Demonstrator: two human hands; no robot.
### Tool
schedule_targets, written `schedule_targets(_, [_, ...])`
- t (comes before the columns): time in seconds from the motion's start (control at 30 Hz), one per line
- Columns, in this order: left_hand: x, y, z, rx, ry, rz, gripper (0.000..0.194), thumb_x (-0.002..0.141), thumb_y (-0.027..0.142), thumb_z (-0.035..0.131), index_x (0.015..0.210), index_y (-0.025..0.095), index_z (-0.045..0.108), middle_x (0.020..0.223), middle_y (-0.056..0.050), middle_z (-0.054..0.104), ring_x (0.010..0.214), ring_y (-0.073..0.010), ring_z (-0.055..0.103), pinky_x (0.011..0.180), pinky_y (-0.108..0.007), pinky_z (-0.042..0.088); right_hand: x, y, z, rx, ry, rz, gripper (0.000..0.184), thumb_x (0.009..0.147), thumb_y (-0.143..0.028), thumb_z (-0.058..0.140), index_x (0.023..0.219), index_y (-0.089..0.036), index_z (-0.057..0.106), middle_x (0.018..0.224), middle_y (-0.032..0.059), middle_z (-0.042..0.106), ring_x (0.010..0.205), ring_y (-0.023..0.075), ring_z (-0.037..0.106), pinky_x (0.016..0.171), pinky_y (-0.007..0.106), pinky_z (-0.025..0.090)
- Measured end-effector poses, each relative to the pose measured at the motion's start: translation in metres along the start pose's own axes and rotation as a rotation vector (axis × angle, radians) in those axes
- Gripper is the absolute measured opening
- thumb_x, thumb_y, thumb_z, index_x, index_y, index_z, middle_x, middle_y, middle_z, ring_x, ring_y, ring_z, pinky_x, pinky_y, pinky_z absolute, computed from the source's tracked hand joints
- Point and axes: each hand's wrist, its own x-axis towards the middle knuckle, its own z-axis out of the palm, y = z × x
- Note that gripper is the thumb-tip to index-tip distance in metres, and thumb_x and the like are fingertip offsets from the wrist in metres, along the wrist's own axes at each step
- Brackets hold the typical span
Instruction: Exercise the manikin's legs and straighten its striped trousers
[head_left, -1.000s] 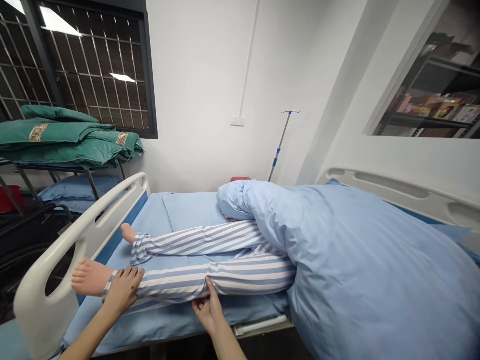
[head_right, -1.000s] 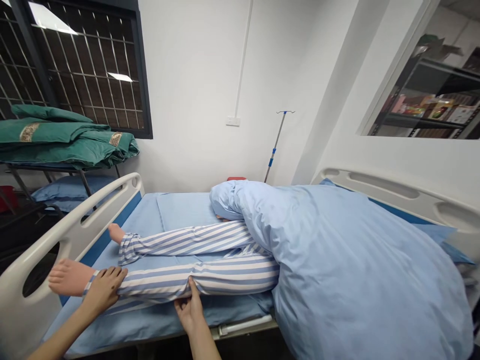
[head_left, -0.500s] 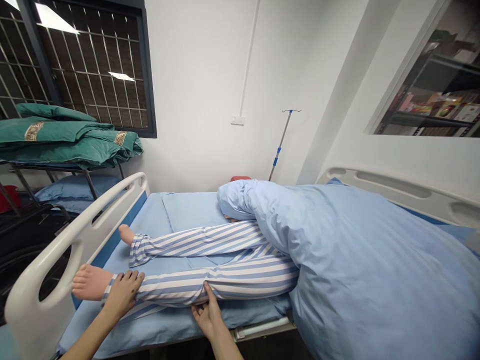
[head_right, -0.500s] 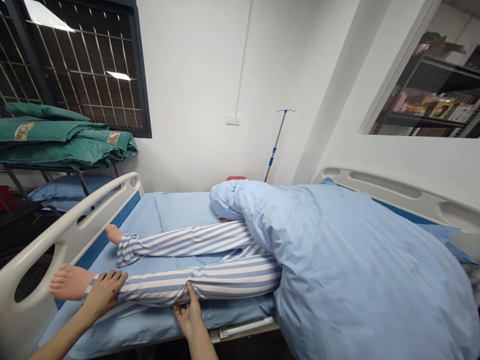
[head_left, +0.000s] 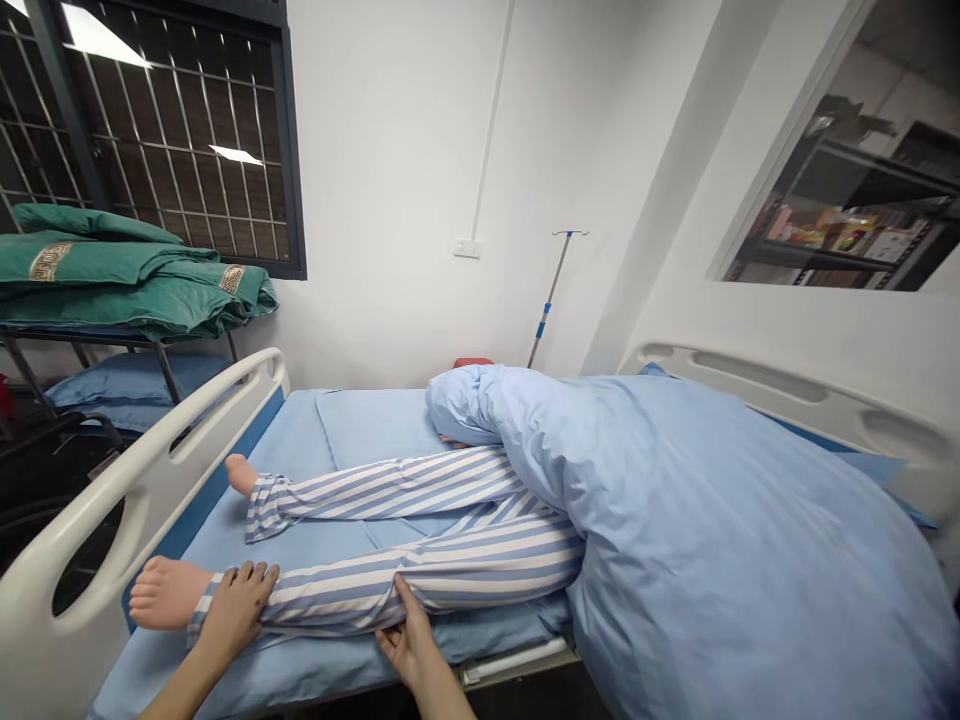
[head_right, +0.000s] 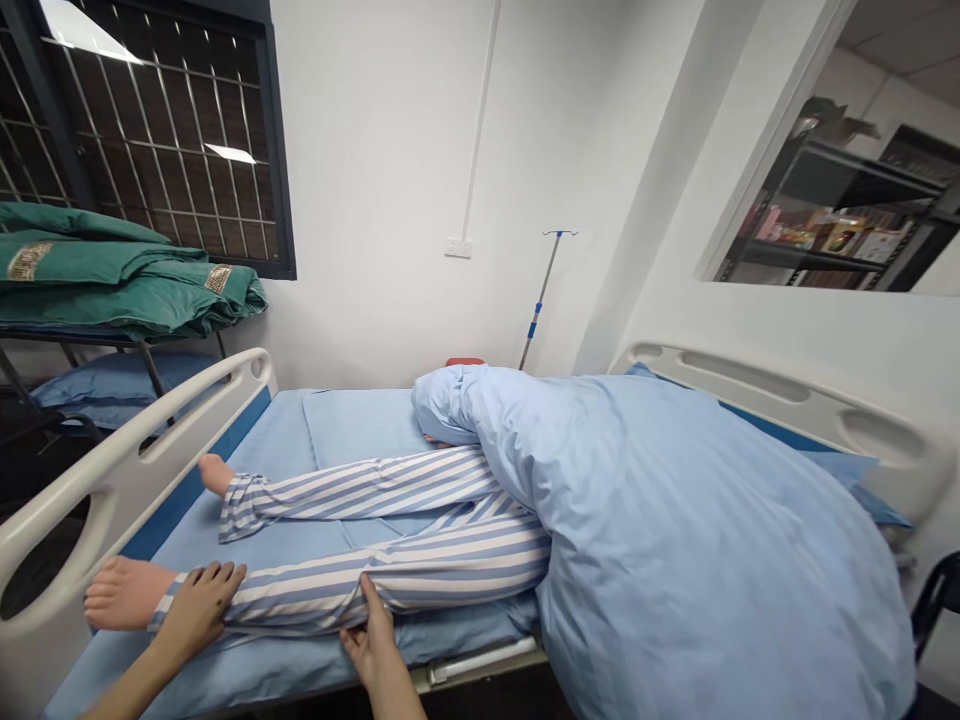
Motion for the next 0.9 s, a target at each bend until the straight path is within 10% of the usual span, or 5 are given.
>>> schedule_targets(0.43, [0.003, 0.001, -0.005, -0.010, -0.014, -0.011, 0.060, 0.061, 0.003, 0.044, 0.118, 0.019, 0.052, 0.113, -0.010, 0.059, 0.104, -0.0267, 0.048, 0.087, -0.041, 0.032, -0.001, -0.002, -0.008, -0.188, 0.044, -0.016, 0.062, 0.052, -0.061, 0.072, 0.097, -0.024, 0.051, 0.081, 0.0061, 0.064, 0.069, 0.0190, 0.062, 0.055, 0.026, 0.046])
schedule_targets(0.7, [-0.033, 0.000, 0.050, -0.207, 0.461, -0.076, 0.050, 0.068, 0.011, 0.046, 0.118, 0.017, 0.050, 0.121, -0.013, 0.053, 0.115, -0.0285, 0.043, 0.100, -0.042, 0.030, 0.000, 0.006, -0.050, -0.385, 0.139, -0.169, 0.060, 0.047, -0.056, 0.074, 0.089, -0.022, 0.049, 0.083, 0.0067, 0.063, 0.083, 0.0247, 0.064, 0.057, 0.027, 0.047])
schedule_targets(0.9, [-0.076, -0.027, 0.097, -0.638, 0.495, -0.633, 0.040, 0.070, 0.040, 0.048, 0.101, 0.014, 0.049, 0.099, -0.012, 0.060, 0.095, -0.0269, 0.057, 0.088, -0.040, 0.045, -0.002, 0.042, -0.070, -0.804, -0.003, -0.426, 0.035, 0.072, -0.045, 0.062, 0.100, -0.025, 0.056, 0.090, 0.0065, 0.062, 0.088, 0.0234, 0.061, 0.056, 0.030, 0.049])
